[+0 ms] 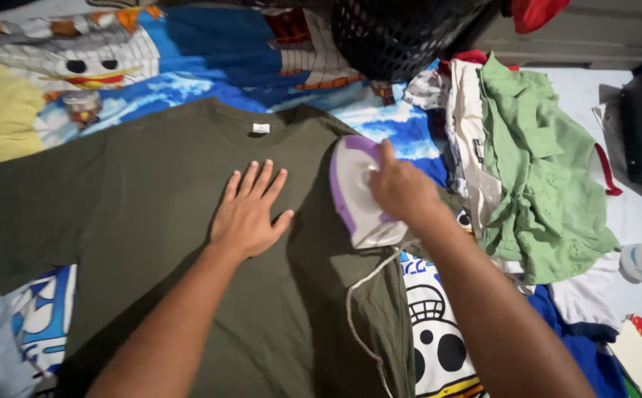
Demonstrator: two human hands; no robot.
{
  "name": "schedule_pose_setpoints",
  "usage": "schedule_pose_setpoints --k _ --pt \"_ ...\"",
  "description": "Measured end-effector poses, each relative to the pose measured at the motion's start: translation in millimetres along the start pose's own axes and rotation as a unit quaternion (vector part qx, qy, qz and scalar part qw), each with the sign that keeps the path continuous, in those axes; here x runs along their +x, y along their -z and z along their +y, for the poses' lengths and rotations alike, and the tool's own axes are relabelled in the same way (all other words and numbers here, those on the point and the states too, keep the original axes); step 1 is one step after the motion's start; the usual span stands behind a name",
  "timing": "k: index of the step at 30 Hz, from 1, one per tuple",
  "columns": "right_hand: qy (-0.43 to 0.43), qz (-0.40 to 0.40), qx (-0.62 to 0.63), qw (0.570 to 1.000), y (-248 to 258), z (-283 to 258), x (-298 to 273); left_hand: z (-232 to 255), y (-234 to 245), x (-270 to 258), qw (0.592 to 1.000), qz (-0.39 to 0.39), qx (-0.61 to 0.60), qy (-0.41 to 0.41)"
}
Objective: The person irons a green t-shirt on a bed using a purple iron. They smooth the fabric with their hands, then move the iron across the shirt's surface to remove wrinkles.
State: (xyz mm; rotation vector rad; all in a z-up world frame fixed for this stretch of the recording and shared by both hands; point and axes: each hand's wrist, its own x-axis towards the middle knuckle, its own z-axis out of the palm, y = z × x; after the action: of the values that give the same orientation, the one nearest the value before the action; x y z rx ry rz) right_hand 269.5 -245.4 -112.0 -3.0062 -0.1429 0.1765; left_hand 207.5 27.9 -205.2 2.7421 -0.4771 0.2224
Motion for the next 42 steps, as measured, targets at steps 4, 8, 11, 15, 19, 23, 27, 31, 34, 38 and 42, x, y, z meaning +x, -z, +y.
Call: schedule_pose_setpoints --k 4,8,11,15,19,23,27,31,34,38,42 --pt "0.046 0.003 -0.088 0.995 -10.7 18.5 1.1 -3.8 -8.3 0.3 0.998 0.041 -0.038 0.033" --pt "0.301 0.297 -0.345 0.838 -47.0 7.1 -87.5 -10.1 -20.8 1.1 0.991 0.065 0.025 0.113" --pt "0.343 0.171 -0.343 0.857 -37.6 -11.8 -180.5 -8.7 -20.1 1.8 0.991 0.062 0.021 0.116" --pt "0.084 -0.229 -0.15 0.958 -16.2 -41.7 -216.5 -7.8 -17.2 3.0 0.991 0.06 0.017 0.12" --pt "0.131 -0.128 -0.133 0.974 -5.2 -35.1 -199.4 -11.9 -24.1 1.8 0.988 0.082 -0.016 0.129" --pt "0.042 0.027 0.081 0.996 2.2 -29.4 -152.2 -16.4 -25.7 0.3 0.981 0.118 -0.026 0.149" --pt "0.045 0.074 0.332 0.939 6.6 -26.3 -134.1 -22.4 -27.8 -2.1 0.976 0.143 -0.086 0.143" --pt "0.0 0.001 0.469 0.883 -10.9 -13.3 -137.6 -34.9 -32.5 -2.2 0.941 0.245 -0.208 0.107" --pt "0.007 0.027 0.478 0.878 -29.0 5.3 -149.8 -41.5 -40.9 0.5 0.921 0.274 -0.242 0.132" --pt "-0.009 0.0 0.52 0.854 -36.9 28.2 -166.6 -42.5 -45.2 0.3 0.931 0.262 -0.224 0.122" --pt "-0.016 -0.064 0.446 0.893 -28.4 28.7 -180.0 -38.4 -42.0 -1.1 0.941 0.251 -0.196 0.115"
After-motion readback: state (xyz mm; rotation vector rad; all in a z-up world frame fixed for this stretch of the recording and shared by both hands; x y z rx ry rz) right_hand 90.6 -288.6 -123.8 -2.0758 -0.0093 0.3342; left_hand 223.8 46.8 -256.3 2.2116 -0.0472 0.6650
